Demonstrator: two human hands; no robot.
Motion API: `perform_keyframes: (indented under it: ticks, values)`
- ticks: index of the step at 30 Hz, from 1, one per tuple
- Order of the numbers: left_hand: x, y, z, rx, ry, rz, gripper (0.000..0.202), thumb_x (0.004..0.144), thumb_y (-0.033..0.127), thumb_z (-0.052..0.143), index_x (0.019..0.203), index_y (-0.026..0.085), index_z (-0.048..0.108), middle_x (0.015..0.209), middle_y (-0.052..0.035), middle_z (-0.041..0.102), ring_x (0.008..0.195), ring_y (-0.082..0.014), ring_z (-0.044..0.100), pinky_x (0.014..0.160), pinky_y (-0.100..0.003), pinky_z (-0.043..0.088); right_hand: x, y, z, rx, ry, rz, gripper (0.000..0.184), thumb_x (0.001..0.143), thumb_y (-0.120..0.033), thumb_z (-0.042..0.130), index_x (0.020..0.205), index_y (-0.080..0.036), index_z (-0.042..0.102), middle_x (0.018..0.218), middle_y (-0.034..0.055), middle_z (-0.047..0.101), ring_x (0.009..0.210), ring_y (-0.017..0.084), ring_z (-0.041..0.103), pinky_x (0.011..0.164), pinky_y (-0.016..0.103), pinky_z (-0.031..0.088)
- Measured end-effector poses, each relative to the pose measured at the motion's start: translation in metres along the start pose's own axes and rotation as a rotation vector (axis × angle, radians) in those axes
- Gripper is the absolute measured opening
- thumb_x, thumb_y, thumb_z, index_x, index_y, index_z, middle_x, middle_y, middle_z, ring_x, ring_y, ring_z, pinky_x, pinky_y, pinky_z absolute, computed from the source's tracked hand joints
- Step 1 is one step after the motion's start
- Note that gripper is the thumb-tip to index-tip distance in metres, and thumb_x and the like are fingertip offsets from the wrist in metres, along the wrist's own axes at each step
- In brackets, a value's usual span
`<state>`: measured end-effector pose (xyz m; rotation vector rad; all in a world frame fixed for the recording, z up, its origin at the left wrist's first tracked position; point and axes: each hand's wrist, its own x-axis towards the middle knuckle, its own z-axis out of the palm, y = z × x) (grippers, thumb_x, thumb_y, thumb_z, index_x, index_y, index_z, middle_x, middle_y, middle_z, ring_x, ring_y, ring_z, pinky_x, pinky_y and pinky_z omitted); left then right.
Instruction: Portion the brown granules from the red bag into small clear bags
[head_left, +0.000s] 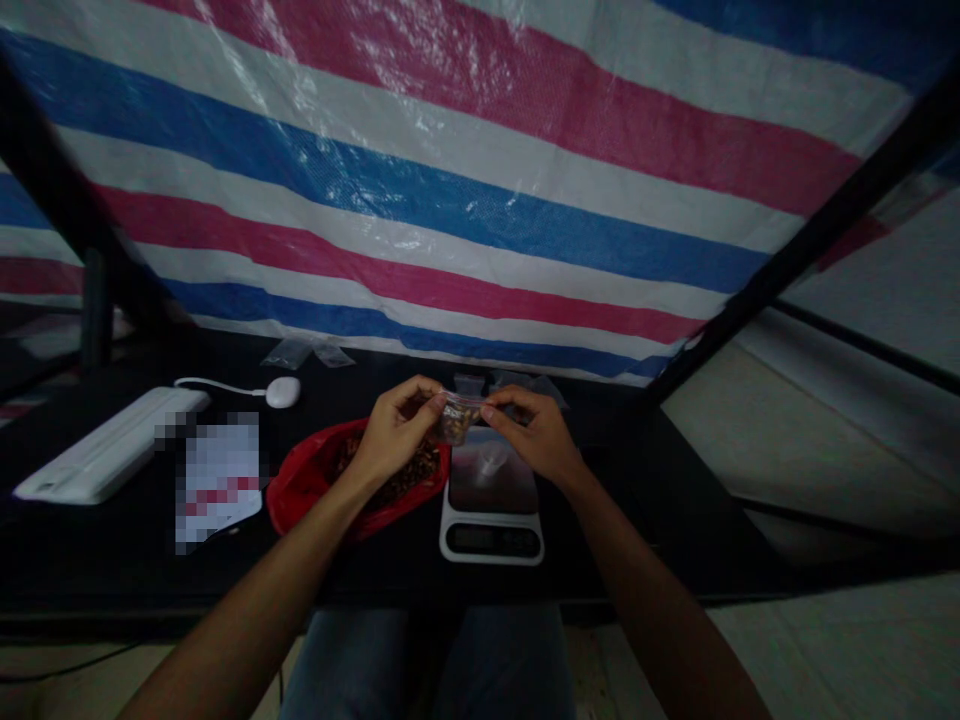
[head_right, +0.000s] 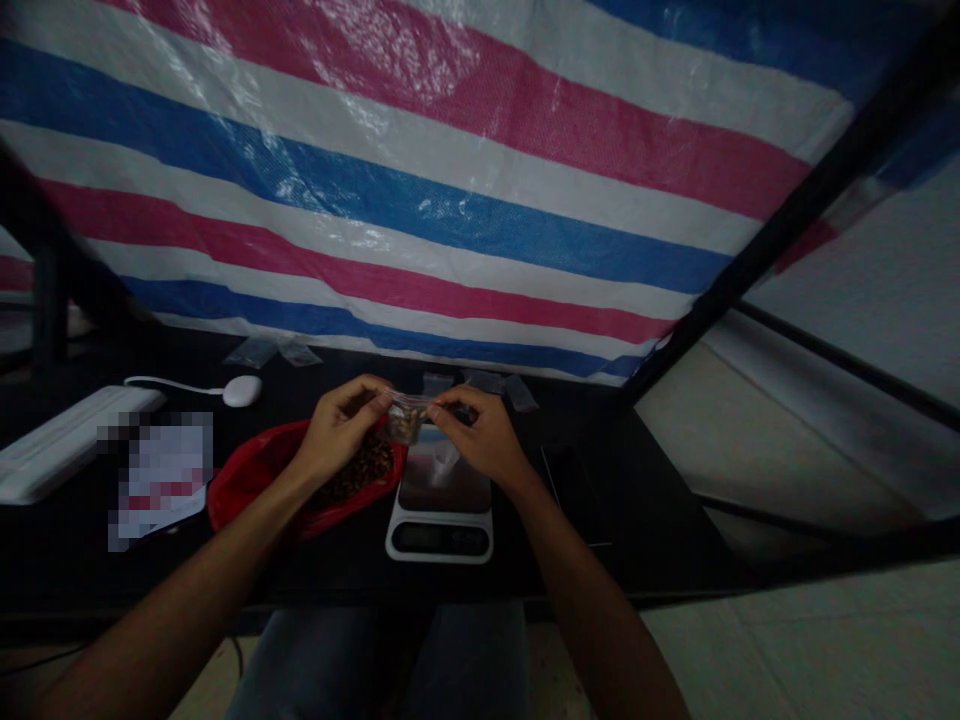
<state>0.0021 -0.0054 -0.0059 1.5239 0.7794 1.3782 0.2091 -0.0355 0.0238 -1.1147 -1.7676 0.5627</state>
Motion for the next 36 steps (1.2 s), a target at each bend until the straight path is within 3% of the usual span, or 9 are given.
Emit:
perform_keyframes:
  ticks: [7,19,28,30,34,36]
  values:
    - [0.000,-0.001,0.005,-0.048,-0.025,-0.037,0.027,0.081,0.043,0.078,0.081,0.016,0.074,0.078,-0.0026,0.072,0.070,-0.0159,0.065,0.066,-0.026,0.052,0.003,-0.003,0.008,0.009,-0.041,0.008,0.014,0.092,-0.029,0.064,0.083,-0.020,0.071,0.082,0.0018,0.072,0.079,0.017,0.065,0.074,0.030,0.048]
    - [0.001,-0.001,0.004,0.127,-0.034,0.049,0.021,0.085,0.038,0.073,0.081,0.017,0.075,0.081,-0.0040,0.072,0.077,-0.0177,0.067,0.073,-0.028,0.052,0.011,-0.004,0.018,-0.057,-0.089,-0.067,0.011,0.093,-0.024,0.063,0.086,-0.019,0.069,0.085,0.0027,0.069,0.082,0.017,0.064,0.078,0.030,0.048]
    - [0.006,0.004,-0.007,0.189,0.056,0.067,0.022,0.085,0.040,0.073,0.081,0.018,0.077,0.084,-0.0046,0.074,0.078,-0.0189,0.068,0.073,-0.029,0.053,0.020,0.001,0.002,-0.145,-0.191,-0.061,0.018,0.097,-0.032,0.062,0.087,-0.021,0.071,0.084,0.0016,0.071,0.077,0.016,0.062,0.072,0.029,0.046]
    - [0.010,0.001,-0.014,0.204,0.105,0.058,0.022,0.085,0.039,0.073,0.083,0.018,0.077,0.085,-0.0044,0.075,0.080,-0.0194,0.069,0.075,-0.030,0.053,0.022,0.009,-0.001,-0.204,-0.152,-0.040,0.023,0.095,-0.037,0.065,0.081,-0.020,0.070,0.077,0.0005,0.069,0.070,0.015,0.059,0.067,0.029,0.043]
    - [0.026,-0.002,-0.027,0.280,0.374,0.123,0.024,0.088,0.039,0.070,0.092,0.016,0.078,0.093,-0.0055,0.077,0.090,-0.0204,0.070,0.086,-0.032,0.054,0.021,0.016,-0.012,-0.256,0.000,-0.003,0.029,0.093,-0.040,0.068,0.072,-0.020,0.068,0.070,0.0003,0.066,0.065,0.015,0.056,0.064,0.029,0.041]
    - [0.033,0.003,-0.030,0.368,0.386,0.160,0.025,0.090,0.038,0.069,0.094,0.016,0.078,0.097,-0.0073,0.077,0.095,-0.0216,0.070,0.092,-0.035,0.054,0.016,0.006,-0.024,-0.201,0.062,-0.007,0.027,0.094,-0.040,0.066,0.077,-0.020,0.070,0.072,0.0010,0.067,0.066,0.016,0.058,0.063,0.030,0.043]
